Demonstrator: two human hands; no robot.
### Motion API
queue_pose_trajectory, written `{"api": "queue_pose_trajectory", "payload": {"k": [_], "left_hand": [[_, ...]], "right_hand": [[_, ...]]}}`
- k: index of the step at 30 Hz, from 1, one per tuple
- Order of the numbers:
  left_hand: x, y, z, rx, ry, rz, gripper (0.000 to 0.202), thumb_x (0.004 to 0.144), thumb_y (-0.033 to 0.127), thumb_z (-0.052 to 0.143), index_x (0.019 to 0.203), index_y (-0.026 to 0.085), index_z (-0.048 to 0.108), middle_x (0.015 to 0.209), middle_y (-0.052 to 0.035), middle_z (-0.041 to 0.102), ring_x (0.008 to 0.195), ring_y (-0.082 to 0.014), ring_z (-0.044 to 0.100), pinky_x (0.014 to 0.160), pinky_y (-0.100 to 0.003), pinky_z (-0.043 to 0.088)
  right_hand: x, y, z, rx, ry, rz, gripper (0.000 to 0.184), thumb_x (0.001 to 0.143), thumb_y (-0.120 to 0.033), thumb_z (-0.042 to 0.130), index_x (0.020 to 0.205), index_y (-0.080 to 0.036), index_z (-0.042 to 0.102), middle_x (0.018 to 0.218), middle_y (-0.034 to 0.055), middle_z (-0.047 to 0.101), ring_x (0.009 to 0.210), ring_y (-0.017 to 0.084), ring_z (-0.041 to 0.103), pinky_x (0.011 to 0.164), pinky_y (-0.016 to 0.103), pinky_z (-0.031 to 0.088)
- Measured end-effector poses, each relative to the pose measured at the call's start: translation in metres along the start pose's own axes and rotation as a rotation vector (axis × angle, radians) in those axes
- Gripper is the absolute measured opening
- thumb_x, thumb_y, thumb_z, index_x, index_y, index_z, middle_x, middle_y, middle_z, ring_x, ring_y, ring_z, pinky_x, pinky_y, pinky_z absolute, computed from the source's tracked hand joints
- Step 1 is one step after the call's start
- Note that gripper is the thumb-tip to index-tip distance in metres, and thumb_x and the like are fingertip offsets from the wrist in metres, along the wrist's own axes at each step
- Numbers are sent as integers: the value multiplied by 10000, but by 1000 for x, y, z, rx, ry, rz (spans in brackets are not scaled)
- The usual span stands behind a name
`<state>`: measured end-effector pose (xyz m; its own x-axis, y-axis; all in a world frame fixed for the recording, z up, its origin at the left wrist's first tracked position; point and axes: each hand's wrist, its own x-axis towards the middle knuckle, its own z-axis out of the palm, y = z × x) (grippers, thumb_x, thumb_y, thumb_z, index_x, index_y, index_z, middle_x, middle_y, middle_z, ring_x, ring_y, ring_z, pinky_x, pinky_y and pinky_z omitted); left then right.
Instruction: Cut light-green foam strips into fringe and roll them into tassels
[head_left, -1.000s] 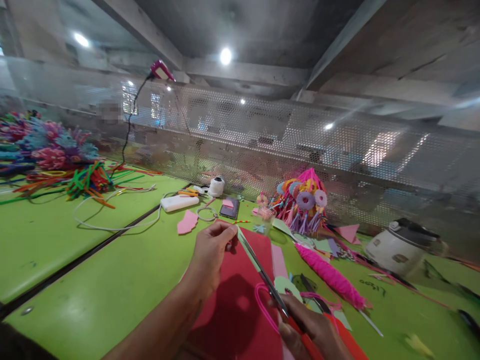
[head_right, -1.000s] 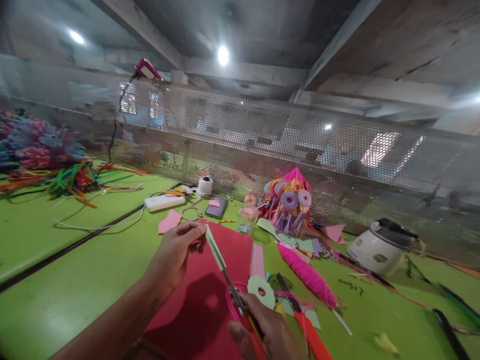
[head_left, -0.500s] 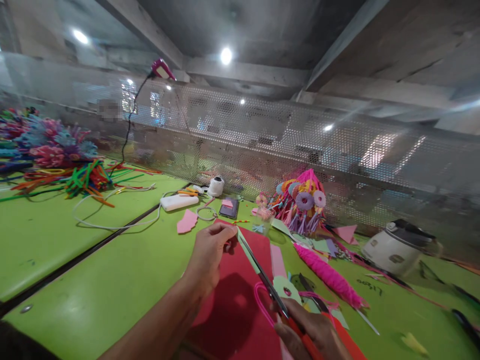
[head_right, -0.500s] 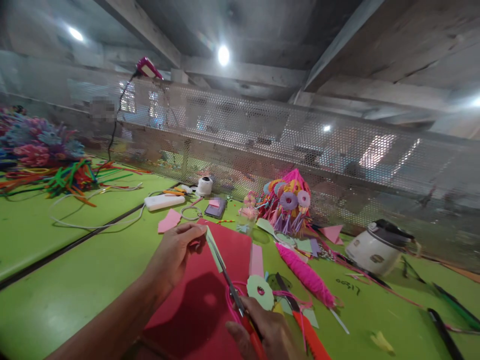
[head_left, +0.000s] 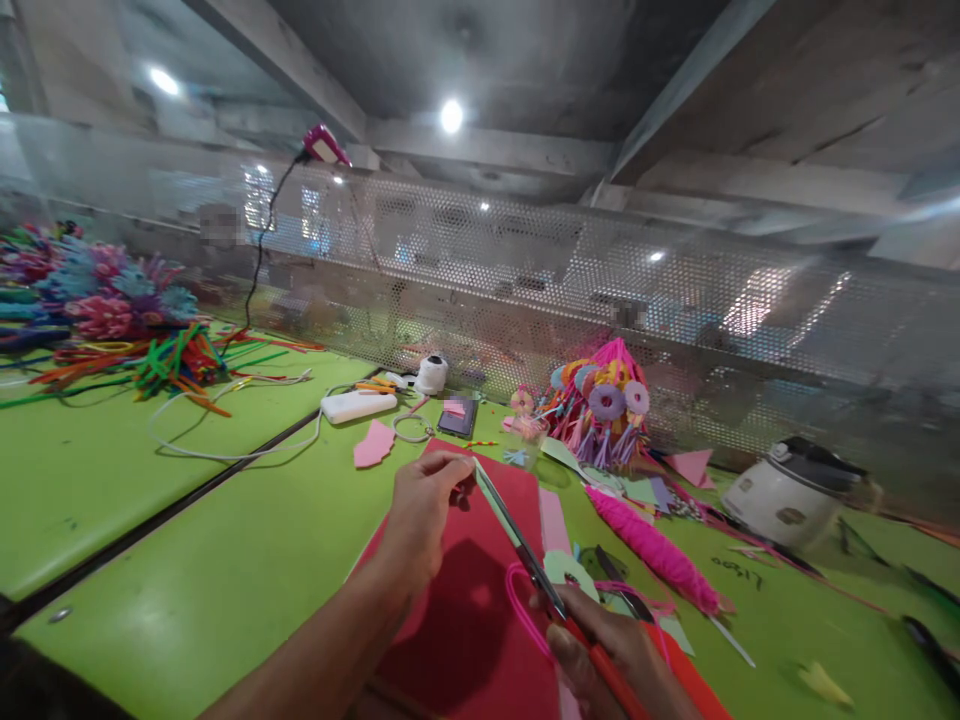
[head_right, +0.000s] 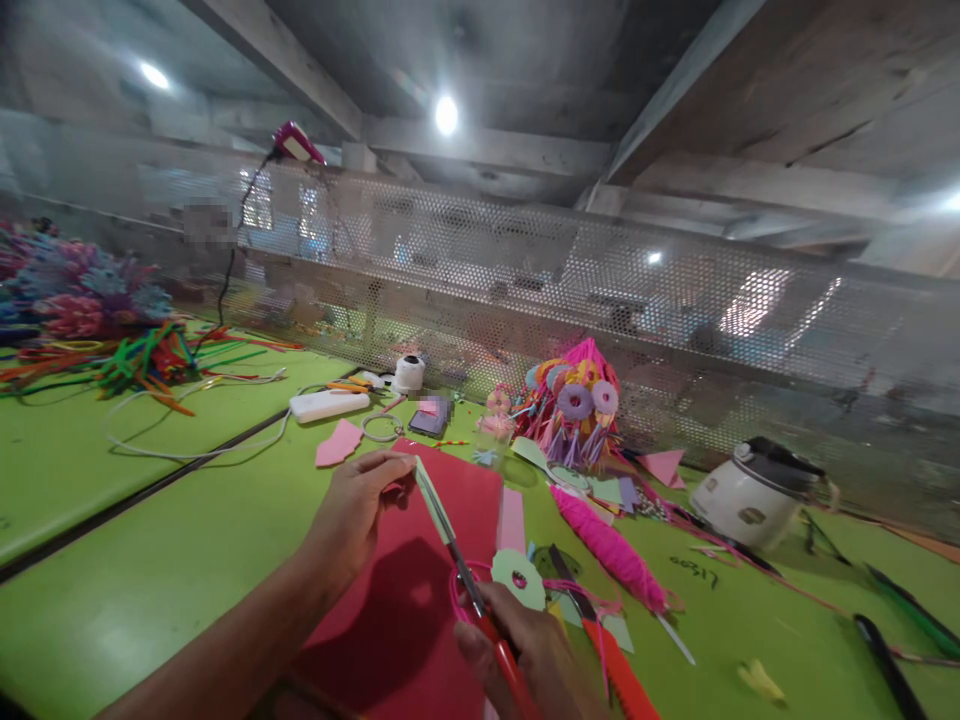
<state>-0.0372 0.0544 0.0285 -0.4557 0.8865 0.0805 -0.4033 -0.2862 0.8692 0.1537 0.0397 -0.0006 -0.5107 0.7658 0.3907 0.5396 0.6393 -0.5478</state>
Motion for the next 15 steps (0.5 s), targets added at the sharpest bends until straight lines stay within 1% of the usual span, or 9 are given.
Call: {"api": "queue_pose_trajectory", "payload": {"k": [3,5,9,12,15], "left_hand": [[-1,-1,1,-26,9,-15,128,605,240,655,543,129,635,521,-12,548,499,-104,472,482,-236,363],[-1,-2,2,-29,14,-10,130,605,251,662,562,130,644,532,-15,555,519,-112,485,485,-236,372],[-1,0,2,-7,-22,-1,162,638,265,641,554,127,633,525,-12,544,501,-103,470,487,-237,373],[-1,2,2,-12,-44,1,174,643,260,635,541,120,619,512,-12,533,484,-97,457,482,-236,365],[-1,3,3,-24,-29,-3,143,631,247,644,568,121,615,508,-8,531,481,-98,453,471,-233,360]], "right_hand": [[-1,0,-2,30,-52,59,422,837,-558,353,854,-219,604,441,-50,395,373,86,391,341,164,287],[-1,1,-3,59,-67,73,426,838,-558,353,894,-220,607,420,-52,394,341,87,379,322,164,297],[-2,0,-5,76,-50,86,410,835,-543,378,883,-218,623,408,-53,405,314,82,367,304,161,301],[-1,-5,-8,35,-49,112,407,831,-547,382,865,-223,626,411,-47,424,348,93,417,310,159,299],[0,-7,-10,-25,-58,101,433,827,-559,366,852,-214,626,455,-29,465,408,113,479,336,166,324]]}}
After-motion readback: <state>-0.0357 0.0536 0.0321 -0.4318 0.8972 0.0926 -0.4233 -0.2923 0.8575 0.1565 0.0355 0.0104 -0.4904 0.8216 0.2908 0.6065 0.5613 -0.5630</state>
